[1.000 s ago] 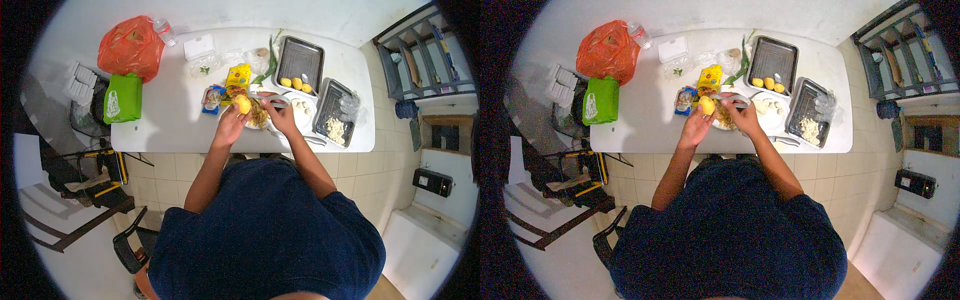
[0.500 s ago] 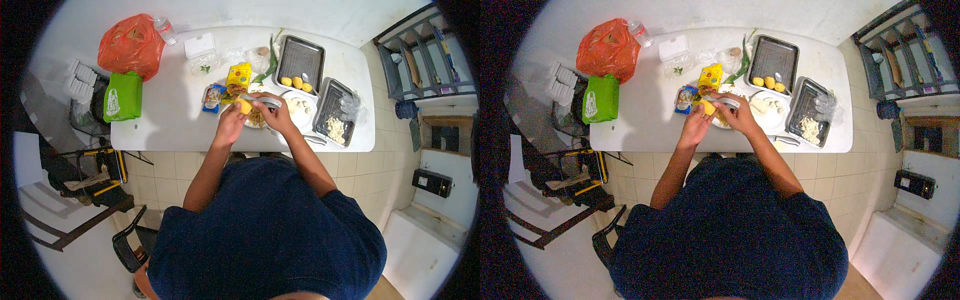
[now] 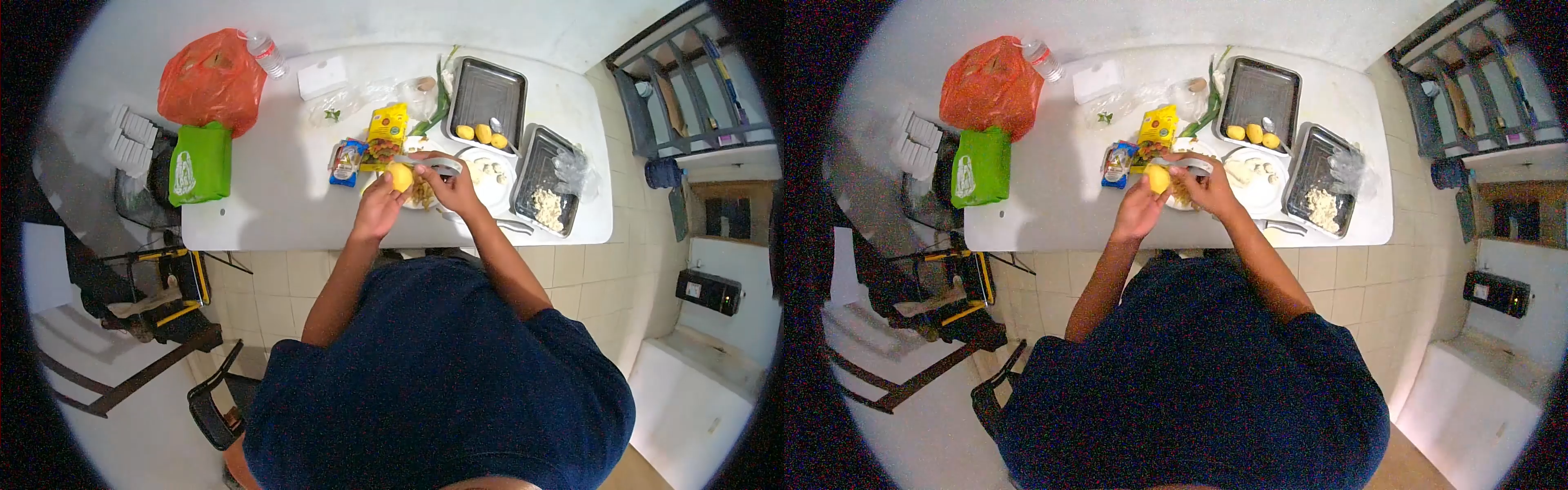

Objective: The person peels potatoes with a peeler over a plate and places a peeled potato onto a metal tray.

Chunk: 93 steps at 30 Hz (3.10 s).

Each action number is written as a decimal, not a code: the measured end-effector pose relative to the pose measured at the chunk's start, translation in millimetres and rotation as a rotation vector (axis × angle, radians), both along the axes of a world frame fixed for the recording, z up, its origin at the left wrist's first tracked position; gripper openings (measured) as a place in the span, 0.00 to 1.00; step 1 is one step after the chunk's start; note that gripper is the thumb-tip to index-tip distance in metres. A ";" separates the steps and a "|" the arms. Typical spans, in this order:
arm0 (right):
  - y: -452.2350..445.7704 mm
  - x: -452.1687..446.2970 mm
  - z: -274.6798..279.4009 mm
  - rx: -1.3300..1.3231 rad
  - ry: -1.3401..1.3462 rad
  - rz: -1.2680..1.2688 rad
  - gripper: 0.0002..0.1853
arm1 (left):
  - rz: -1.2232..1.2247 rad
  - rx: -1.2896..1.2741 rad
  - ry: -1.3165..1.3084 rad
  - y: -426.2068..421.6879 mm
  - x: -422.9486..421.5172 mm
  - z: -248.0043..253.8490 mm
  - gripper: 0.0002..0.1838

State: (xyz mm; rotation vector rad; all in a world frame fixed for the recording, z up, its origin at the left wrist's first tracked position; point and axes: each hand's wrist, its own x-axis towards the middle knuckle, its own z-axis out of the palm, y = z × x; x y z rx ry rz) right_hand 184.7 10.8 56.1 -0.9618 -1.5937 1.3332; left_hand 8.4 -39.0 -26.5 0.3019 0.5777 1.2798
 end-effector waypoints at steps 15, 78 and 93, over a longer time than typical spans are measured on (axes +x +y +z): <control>6.7 10.9 -26.4 -0.020 0.071 -0.103 0.13 | -0.048 0.008 0.098 -6.5 7.2 21.9 0.21; 10.5 53.7 -78.0 0.328 -0.352 -0.073 0.32 | 0.096 0.094 0.829 31.2 68.2 -13.7 0.20; 194.4 145.4 -136.6 0.329 -0.725 0.066 0.30 | 0.000 -0.183 1.247 25.5 75.6 -22.7 0.16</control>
